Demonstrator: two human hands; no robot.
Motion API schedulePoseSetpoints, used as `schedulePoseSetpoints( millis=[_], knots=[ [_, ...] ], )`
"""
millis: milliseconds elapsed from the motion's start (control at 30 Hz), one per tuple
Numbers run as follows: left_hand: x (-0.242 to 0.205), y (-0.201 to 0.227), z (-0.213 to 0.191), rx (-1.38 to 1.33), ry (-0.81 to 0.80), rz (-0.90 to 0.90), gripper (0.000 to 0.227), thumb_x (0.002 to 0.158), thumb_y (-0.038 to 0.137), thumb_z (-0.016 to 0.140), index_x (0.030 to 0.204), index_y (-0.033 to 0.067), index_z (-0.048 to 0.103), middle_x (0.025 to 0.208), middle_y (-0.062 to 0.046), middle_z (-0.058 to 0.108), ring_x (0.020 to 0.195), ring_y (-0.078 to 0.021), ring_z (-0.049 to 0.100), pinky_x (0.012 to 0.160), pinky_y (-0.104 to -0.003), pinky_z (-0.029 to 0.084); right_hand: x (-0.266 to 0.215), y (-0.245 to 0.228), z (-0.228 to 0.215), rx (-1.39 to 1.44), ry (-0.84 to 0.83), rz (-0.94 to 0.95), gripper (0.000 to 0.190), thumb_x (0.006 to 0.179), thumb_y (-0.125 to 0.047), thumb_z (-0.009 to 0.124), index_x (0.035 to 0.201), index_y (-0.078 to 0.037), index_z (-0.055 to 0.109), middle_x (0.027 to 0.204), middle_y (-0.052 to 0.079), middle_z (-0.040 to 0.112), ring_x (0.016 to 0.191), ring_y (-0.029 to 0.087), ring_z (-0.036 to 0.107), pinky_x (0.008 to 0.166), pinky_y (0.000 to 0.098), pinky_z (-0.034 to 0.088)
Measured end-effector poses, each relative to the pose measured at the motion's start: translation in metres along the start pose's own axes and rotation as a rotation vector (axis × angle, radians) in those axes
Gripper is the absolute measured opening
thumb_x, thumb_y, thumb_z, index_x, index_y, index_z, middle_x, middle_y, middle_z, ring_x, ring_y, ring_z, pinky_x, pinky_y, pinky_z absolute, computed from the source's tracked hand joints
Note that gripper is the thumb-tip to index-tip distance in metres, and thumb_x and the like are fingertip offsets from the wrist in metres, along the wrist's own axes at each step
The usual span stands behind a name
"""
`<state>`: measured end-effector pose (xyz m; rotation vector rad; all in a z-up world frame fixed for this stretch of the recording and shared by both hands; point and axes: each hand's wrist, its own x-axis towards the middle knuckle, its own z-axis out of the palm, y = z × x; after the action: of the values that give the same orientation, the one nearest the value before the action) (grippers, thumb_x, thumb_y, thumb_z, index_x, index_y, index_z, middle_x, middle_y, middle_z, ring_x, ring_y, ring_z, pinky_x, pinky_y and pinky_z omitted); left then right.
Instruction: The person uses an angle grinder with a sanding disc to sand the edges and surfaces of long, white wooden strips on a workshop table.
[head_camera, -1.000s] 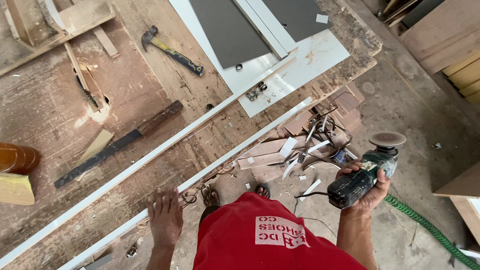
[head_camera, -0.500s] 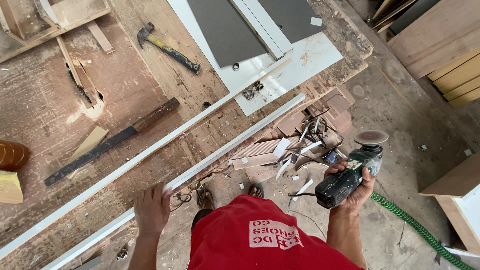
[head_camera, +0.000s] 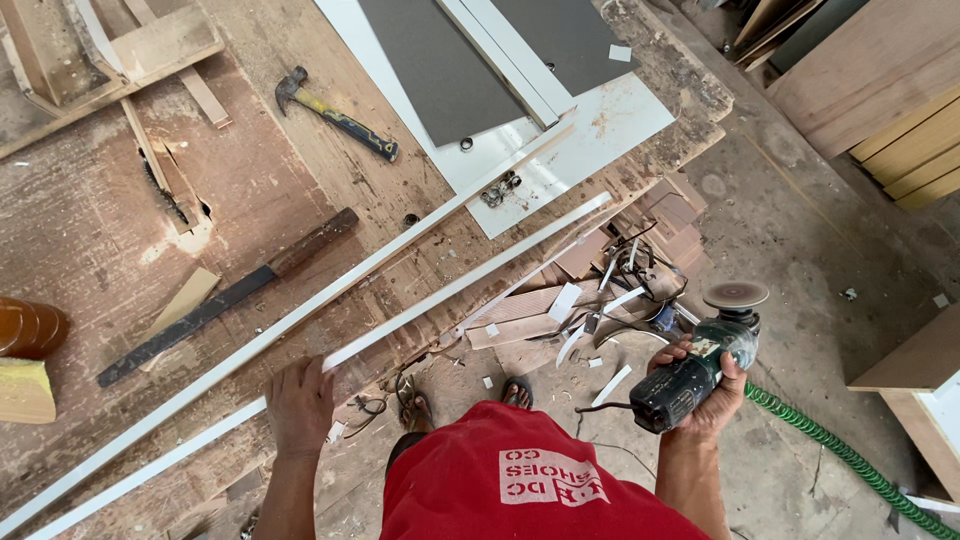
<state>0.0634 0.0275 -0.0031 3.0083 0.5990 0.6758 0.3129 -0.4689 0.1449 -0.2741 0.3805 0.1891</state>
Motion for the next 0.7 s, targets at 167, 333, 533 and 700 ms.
schedulePoseSetpoints(
  millis=[167,333,533,700],
  knots=[
    [0.006,-0.004,0.001,0.035,0.030,-0.028,0.028,0.103,0.034,0.065,0.120,0.0146,0.075,0.120,-0.005,0.073,0.106,-0.0281,0.066,0.097,-0.045,0.051,-0.005,-0.002,0.000,0.024,0.005,0.001,0.055,0.070,-0.019,0.081,0.115,0.001,0.057,0.098,0.010,0.062,0.079,0.019,0.063,0.075,0.0322,0.055],
    [-0.003,-0.017,-0.003,0.044,0.045,-0.008,0.029,0.103,0.035,0.065,0.121,0.0146,0.075,0.121,-0.006,0.073,0.106,-0.0288,0.067,0.097,-0.045,0.053,-0.008,-0.005,0.001,0.016,-0.008,0.008,0.055,0.071,-0.018,0.081,0.117,0.002,0.057,0.099,0.011,0.063,0.080,0.020,0.064,0.076,0.0328,0.056],
    [-0.019,-0.044,-0.017,0.089,-0.062,-0.059,0.035,0.095,0.038,0.072,0.121,0.0150,0.075,0.122,-0.006,0.074,0.111,-0.0281,0.067,0.097,-0.046,0.055,-0.007,-0.003,0.002,0.035,0.002,0.017,0.055,0.070,-0.018,0.080,0.116,0.001,0.056,0.098,0.010,0.062,0.080,0.019,0.063,0.077,0.0329,0.055],
    [-0.036,-0.070,-0.028,0.141,-0.109,-0.078,0.034,0.094,0.025,0.075,0.125,0.0143,0.074,0.122,-0.007,0.073,0.103,-0.0315,0.067,0.094,-0.047,0.054,-0.004,0.000,0.008,0.000,0.003,0.035,0.053,0.070,-0.020,0.080,0.113,0.002,0.057,0.095,0.009,0.062,0.079,0.018,0.064,0.075,0.0320,0.055]
  ],
)
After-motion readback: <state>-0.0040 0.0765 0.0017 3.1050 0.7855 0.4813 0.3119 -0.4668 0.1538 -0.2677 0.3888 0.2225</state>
